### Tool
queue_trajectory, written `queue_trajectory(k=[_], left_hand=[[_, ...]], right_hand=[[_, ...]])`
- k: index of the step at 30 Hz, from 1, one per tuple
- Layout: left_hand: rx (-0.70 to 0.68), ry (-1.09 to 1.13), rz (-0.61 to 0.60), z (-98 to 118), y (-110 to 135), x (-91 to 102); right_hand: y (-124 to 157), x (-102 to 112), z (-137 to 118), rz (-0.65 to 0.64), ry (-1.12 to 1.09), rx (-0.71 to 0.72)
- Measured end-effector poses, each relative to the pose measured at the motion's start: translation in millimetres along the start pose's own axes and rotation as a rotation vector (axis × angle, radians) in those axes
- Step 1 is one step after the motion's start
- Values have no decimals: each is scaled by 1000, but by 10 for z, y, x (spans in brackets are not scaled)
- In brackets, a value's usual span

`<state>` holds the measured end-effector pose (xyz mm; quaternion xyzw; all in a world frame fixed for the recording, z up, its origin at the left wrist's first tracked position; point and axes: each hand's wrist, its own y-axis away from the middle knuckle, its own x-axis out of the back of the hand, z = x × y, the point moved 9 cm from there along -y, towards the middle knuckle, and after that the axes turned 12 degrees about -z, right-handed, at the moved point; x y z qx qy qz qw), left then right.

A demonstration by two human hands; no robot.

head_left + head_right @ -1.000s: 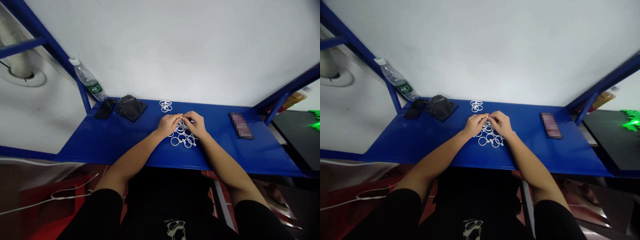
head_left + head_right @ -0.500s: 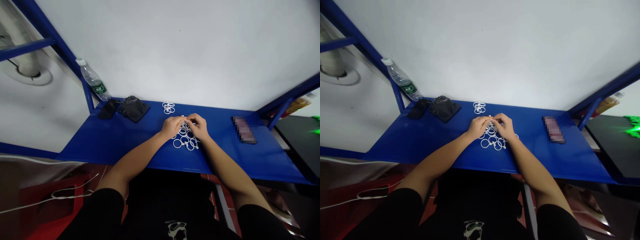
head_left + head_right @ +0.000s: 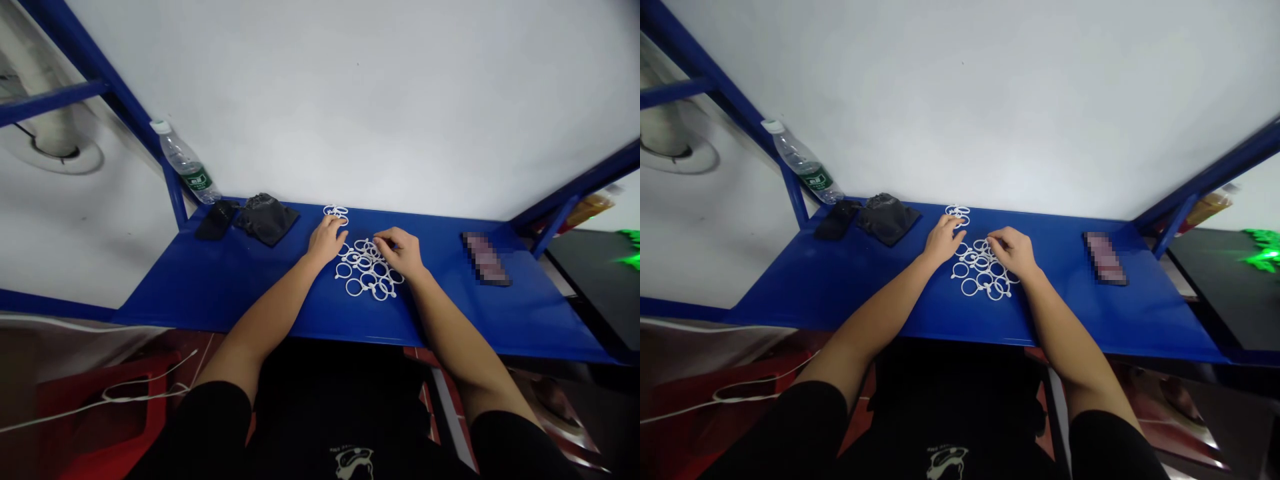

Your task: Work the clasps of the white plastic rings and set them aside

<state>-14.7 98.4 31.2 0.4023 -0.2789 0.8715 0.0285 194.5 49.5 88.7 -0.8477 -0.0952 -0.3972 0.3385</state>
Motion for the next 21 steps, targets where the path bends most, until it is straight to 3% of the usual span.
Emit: queue_trajectory(k=[2,5,12,15,21], left_hand=[[103,-43,-25,-220,-24,-38],[163,-59,-88,-363,-38,-122],[145,-131,-161,-344,-32,-207],[100,-136,-110,-309,-32,-156],[40,-2,113,-201,-21,119]], right_hand=[[-1,-18,24,-19,21,11],[-6,-74,48,-49,18,11],[-28,-186,64,-144,4,8],[-32,-196,77,-144,-3,8],[-27,-216,81,-152,3,17]])
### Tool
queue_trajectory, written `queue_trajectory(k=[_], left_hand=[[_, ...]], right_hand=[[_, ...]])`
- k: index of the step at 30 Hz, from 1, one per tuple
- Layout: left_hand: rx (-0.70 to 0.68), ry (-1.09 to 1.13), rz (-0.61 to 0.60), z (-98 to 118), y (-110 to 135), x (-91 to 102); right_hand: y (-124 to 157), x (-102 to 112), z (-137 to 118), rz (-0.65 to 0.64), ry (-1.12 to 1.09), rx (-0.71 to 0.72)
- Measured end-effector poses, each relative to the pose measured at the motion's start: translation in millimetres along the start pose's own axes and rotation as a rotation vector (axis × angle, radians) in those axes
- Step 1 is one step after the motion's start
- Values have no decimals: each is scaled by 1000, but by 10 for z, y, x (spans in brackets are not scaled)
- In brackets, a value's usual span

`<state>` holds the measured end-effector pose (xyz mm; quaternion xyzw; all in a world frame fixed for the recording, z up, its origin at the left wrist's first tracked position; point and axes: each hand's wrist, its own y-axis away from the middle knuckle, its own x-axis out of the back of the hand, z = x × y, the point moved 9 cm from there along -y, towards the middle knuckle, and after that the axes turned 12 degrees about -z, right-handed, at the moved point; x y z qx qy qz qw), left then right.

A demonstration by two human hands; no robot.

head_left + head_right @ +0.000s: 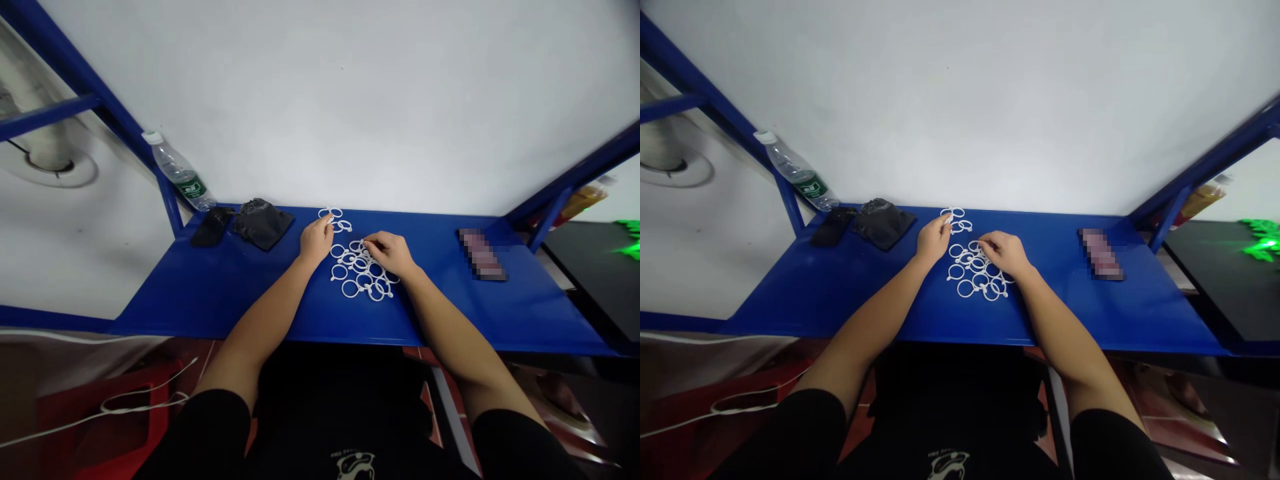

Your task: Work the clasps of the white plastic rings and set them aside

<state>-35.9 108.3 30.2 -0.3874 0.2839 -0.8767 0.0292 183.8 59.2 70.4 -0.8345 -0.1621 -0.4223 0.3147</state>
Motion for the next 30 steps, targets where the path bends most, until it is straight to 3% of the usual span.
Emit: queue_trajectory(k=[5,10,13,20,25,30], left_hand=[[-131,136,84,319,78,161],[-384,101,-12,834,265,36],[-501,74,-53,1011,353,-35],[-453,45,-168,937,301,-105],[-464,99,-109,987,306,-45],[-412,130,-54,974,286,24]], right_hand=[[24,19,34,50,-78,-37],[45,61,17,116,-142,-49],[46,69,-57,123,-113,5],[70,43,-104,138,-46,66],[87,36,-42,161,-54,-3],[70,37,-148,125,-34,61]])
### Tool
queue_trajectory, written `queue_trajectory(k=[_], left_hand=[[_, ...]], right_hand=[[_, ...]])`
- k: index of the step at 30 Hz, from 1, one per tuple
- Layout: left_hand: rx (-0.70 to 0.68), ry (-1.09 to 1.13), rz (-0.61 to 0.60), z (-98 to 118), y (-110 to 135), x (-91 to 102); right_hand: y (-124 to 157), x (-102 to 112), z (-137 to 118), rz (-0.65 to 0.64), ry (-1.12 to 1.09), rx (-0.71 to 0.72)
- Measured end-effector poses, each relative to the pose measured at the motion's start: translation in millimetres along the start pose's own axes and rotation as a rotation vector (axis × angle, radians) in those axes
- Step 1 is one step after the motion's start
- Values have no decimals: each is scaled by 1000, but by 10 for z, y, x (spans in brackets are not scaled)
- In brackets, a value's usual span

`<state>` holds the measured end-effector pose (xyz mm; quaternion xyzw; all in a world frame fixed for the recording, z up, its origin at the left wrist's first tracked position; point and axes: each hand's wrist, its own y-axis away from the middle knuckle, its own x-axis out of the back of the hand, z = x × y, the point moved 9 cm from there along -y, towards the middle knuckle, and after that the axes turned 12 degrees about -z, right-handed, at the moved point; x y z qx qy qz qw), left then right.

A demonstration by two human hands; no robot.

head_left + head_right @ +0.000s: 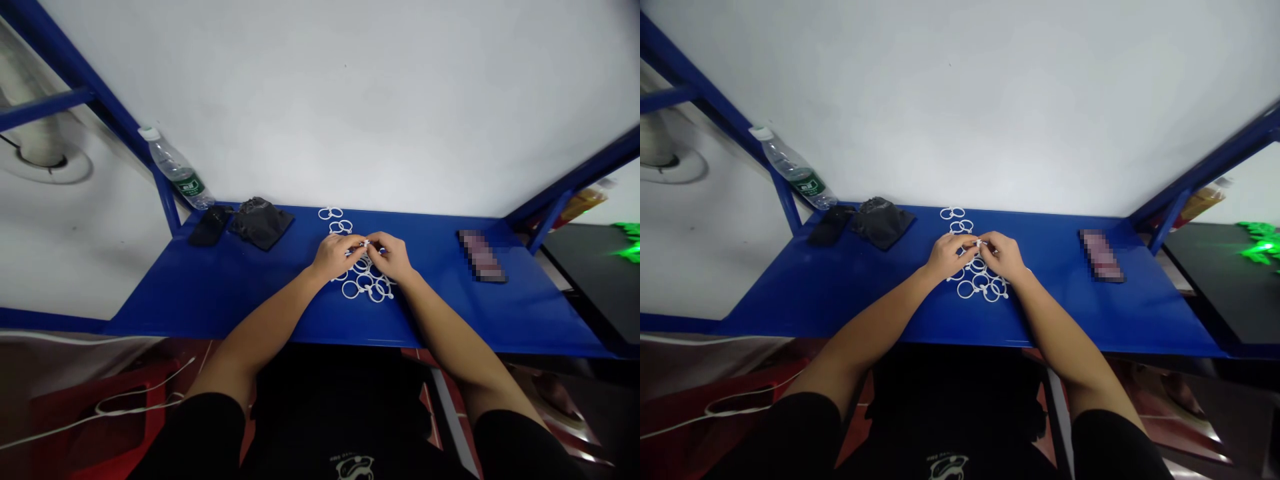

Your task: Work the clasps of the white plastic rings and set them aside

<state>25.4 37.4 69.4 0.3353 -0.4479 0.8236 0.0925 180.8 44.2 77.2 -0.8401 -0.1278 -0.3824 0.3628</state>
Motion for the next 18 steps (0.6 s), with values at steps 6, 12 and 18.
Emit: queue_trajectory(k=[6,12,18], left_hand=[[67,-3,6,-89,-6,49],[45,128,-43,-87,-22,30],[171,321,-149,-181,-52,-49]], right_hand=[[-42,-20,-101,-77,10,55],[-42,-49,-116,-89,14,57],[-43,-108,-142,-102,-11,71]])
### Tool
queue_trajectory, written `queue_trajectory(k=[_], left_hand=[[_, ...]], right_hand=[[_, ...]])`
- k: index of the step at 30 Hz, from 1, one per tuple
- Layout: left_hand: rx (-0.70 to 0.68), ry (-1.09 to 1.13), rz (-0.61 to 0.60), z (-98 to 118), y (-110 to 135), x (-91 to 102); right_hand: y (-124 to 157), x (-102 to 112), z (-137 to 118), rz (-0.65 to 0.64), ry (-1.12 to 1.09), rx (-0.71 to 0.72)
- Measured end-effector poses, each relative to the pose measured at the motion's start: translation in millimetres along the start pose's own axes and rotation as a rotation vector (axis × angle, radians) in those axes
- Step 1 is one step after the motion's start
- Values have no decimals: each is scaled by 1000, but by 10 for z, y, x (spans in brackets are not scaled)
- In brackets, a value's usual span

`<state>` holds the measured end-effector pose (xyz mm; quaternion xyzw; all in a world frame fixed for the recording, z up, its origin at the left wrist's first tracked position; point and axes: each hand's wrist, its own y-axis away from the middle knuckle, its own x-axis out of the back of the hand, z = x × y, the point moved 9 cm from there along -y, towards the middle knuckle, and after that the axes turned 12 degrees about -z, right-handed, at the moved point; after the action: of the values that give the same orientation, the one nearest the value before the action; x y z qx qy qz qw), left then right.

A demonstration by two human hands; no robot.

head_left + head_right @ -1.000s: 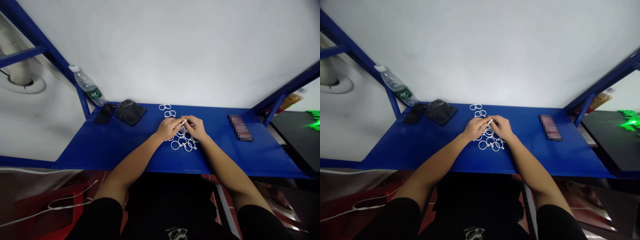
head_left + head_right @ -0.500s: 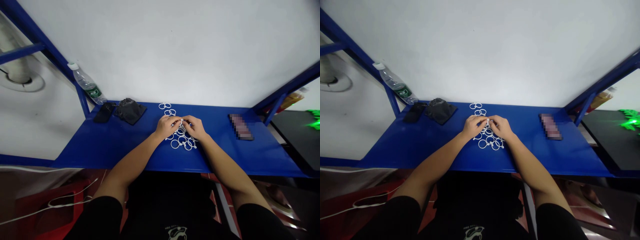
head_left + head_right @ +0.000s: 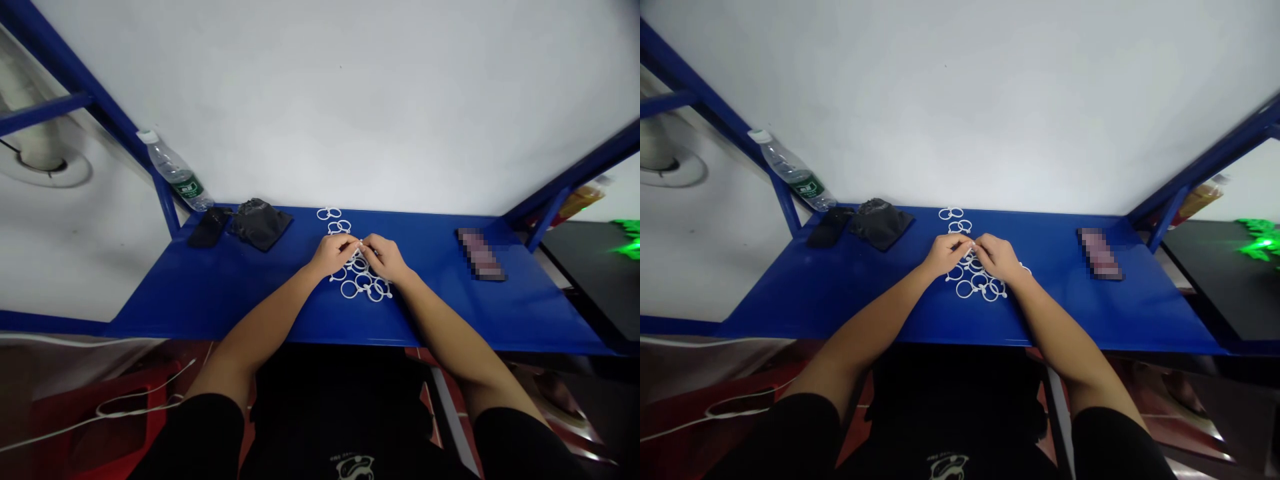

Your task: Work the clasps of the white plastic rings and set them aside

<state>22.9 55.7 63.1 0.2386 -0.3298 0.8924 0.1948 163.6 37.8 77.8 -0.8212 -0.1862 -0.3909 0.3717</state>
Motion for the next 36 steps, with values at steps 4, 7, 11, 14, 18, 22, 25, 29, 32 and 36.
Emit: queue_trajectory(k=[4,7,11,14,18,22,25,29,32,36], left_hand=[[33,-38,-22,-75,-7,1],[121,-170,-4,-271,-4,60],[300,-363,-114,-639,-18,34],[365,-476,-172,-791,-33,-9],[410,-513,-171,-857,-28,-11],[444,-460,-158,-906,13,19],[413,-388,-91,-881,17,79],[311,-145,124,-731,-4,211],[321,232,205,-695,-2,136],[360,555,165,-613,-9,-139]], right_hand=[[6,77,24,16,6,-5],[29,198,47,53,31,-2],[65,333,119,143,53,-52],[64,313,166,156,61,-88],[44,203,213,100,73,-110],[51,177,314,98,83,-151],[52,188,426,101,81,-195],[43,223,439,117,69,-206],[14,176,236,102,60,-108],[-25,2,-51,18,91,35]])
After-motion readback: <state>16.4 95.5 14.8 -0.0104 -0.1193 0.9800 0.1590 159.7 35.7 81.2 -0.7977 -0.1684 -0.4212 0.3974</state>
